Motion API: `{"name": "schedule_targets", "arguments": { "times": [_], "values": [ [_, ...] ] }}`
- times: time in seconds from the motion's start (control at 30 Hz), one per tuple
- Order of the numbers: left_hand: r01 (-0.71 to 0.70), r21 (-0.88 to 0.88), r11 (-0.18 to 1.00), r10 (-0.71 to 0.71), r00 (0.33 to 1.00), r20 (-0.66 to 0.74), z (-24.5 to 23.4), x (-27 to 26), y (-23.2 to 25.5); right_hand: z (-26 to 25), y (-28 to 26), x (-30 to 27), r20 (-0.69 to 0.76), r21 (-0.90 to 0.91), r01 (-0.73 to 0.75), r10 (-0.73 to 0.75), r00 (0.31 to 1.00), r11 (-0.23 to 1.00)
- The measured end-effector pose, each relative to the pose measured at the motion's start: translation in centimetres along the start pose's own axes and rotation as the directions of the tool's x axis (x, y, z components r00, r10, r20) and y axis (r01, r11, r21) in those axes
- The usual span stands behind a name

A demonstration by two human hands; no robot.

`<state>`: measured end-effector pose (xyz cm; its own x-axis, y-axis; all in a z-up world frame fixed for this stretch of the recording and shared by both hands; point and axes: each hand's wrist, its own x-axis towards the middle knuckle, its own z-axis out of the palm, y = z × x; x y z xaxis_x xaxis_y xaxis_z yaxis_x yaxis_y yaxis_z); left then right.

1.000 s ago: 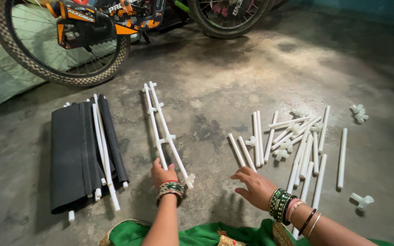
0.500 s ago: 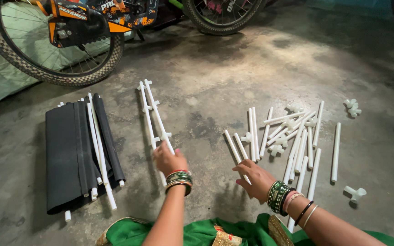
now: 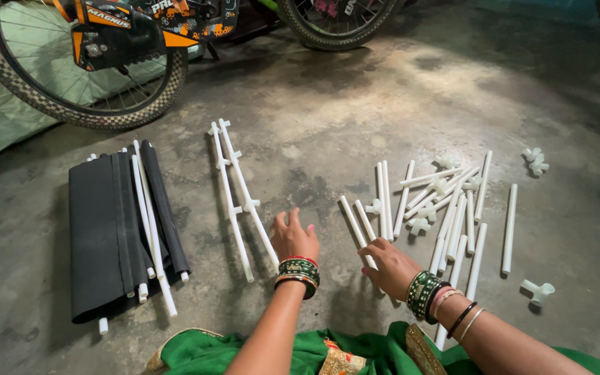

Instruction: The person sits on the floor and assembles white plastic rods and T-shaped connectors by hand, forming linear structures. Completed assemblies are placed beside a stack of black folded material.

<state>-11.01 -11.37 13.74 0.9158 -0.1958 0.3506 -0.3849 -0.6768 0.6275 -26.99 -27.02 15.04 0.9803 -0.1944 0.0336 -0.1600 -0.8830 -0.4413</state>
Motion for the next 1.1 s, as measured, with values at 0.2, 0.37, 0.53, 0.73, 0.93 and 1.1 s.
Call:
{"name": "schedule_targets", "arguments": {
  "times": [0.2, 0.37, 0.53, 0.73, 0.93, 1.1],
  "values": [
    [-0.142, -0.056, 0.988, 0.15, 0.97, 0.19, 3.2, -3.4, 2.9, 0.9, 1.9, -0.1, -0.067, -0.006, -0.077, 0.076, 0.995, 0.997],
    [-0.371, -0.127, 0.92, 0.39, 0.833, 0.394, 5.3, -8.8, 4.0, 2.9, 4.2, -0.4, -0.019, -0.111, -0.202, 0.201, 0.979, 0.973],
    [-0.397, -0.173, 0.901, 0.431, 0.785, 0.444, 6.5, -9.9, 2.8, 4.5, 5.3, 0.3, 0.023, -0.108, -0.274, 0.278, 0.96, 0.956],
    [-0.381, -0.136, 0.914, 0.385, 0.716, 0.582, 6.6, -9.5, 1.9, 4.4, 6.5, 0.6, 0.047, -0.081, -0.383, 0.388, 0.921, 0.92],
    [-0.366, -0.158, 0.917, 0.384, 0.704, 0.597, 6.2, -9.7, 2.3, 3.3, 7.6, 0.3, -0.075, -0.053, -0.429, 0.425, 0.902, 0.902],
    [-0.354, -0.15, 0.923, 0.375, 0.743, 0.554, 7.1, -8.6, 3.0, 1.4, 6.8, 0.2, -0.252, -0.011, -0.391, 0.376, 0.892, 0.92]
  ]
}}
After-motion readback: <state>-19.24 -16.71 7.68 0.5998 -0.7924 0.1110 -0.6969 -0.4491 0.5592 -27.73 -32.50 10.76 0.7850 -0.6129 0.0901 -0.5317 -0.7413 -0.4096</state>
